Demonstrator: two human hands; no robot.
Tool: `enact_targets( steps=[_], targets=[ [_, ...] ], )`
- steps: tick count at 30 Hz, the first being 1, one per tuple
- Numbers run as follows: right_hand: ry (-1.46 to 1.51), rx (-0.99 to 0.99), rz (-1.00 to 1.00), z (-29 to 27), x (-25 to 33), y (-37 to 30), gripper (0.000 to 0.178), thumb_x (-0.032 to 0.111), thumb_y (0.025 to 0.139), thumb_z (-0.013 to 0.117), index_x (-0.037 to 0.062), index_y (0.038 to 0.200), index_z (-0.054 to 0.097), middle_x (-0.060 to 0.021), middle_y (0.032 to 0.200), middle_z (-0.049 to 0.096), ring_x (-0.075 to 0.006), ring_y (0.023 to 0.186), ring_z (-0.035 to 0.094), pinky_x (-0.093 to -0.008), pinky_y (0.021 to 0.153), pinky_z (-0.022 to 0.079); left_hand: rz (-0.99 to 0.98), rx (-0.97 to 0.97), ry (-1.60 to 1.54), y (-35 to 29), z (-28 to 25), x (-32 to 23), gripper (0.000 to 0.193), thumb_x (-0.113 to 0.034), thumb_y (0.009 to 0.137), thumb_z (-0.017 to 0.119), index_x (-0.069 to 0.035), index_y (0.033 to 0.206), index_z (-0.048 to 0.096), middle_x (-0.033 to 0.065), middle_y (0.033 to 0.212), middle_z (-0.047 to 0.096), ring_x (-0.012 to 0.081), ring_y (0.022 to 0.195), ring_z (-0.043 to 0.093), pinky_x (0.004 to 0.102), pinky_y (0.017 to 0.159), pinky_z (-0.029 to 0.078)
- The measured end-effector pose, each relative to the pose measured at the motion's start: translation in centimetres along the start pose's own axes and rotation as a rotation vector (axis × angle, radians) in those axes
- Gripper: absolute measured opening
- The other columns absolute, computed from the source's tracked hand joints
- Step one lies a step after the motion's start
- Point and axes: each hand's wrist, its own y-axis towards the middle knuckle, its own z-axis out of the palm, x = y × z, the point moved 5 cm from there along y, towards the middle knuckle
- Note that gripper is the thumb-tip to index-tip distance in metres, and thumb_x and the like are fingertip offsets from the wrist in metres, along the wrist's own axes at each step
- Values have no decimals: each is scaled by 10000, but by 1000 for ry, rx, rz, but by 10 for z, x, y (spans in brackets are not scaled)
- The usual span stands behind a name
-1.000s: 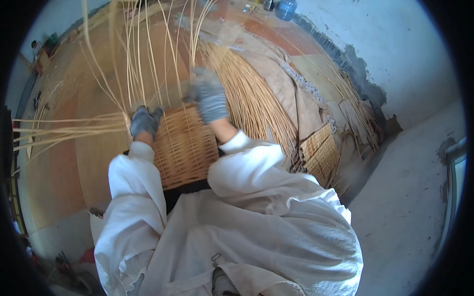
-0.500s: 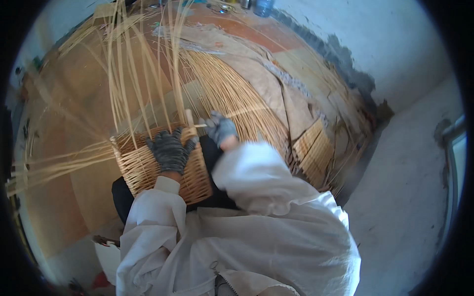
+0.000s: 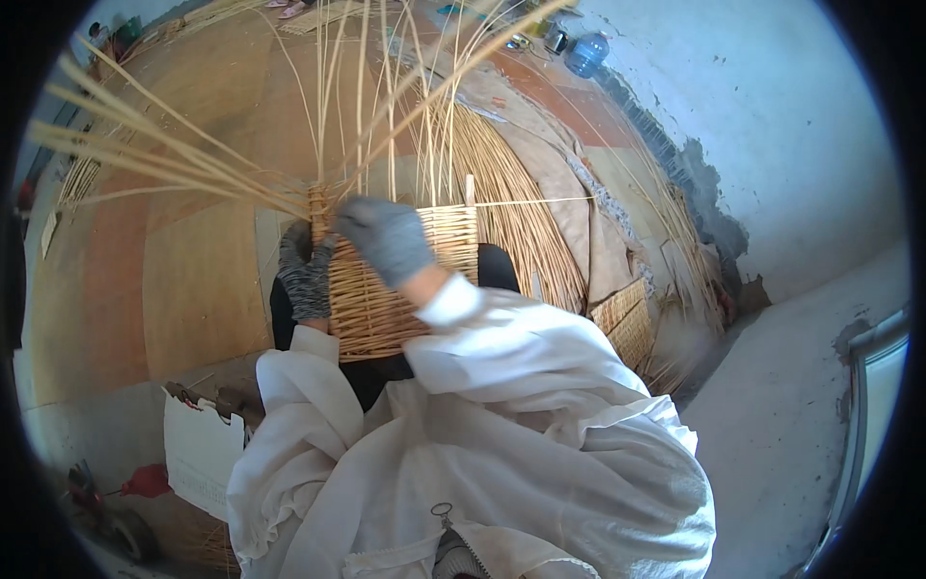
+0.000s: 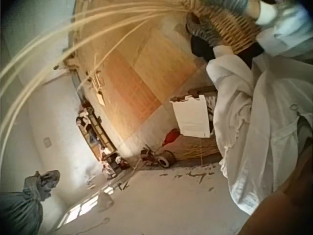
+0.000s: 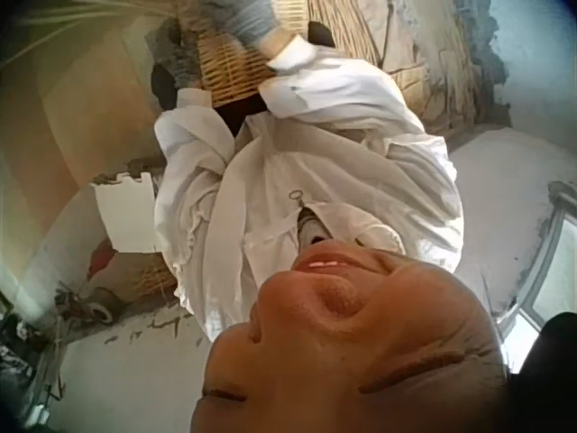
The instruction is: The person weaves a rectangular basket using thin bamboo strips, interlacing them through vertical stakes while seated on the floor. The person repeatedly adjusts the basket's orientation and tightens the weave by hand.
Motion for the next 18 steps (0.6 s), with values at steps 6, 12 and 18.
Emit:
enact_targets(
  steps=[6,12,18],
  targets=[
    [-224,389,9,62,1,64,205,289,813,575,105,873,642,-75,772,625,-252,712,615,-320,618,489,189,66,-187,16,16,20,483,-18,671,725,28,1098,504,104,1052,561,185,964,542,287,861,450],
    [-245,325,51,78,16,53,252,353,833,558,114,800,629,-53,676,615,-245,595,613,-354,540,476,109,122,-187,24,-4,24,512,-33,649,754,18,1096,510,92,1047,567,169,958,542,281,879,435],
    [-570,306,-445,50,24,47,154,268,771,651,119,794,621,5,672,615,-190,556,593,-273,475,471,-35,215,-117,18,21,7,542,73,683,673,45,1175,448,132,1183,527,201,1088,508,290,957,383]
  ],
)
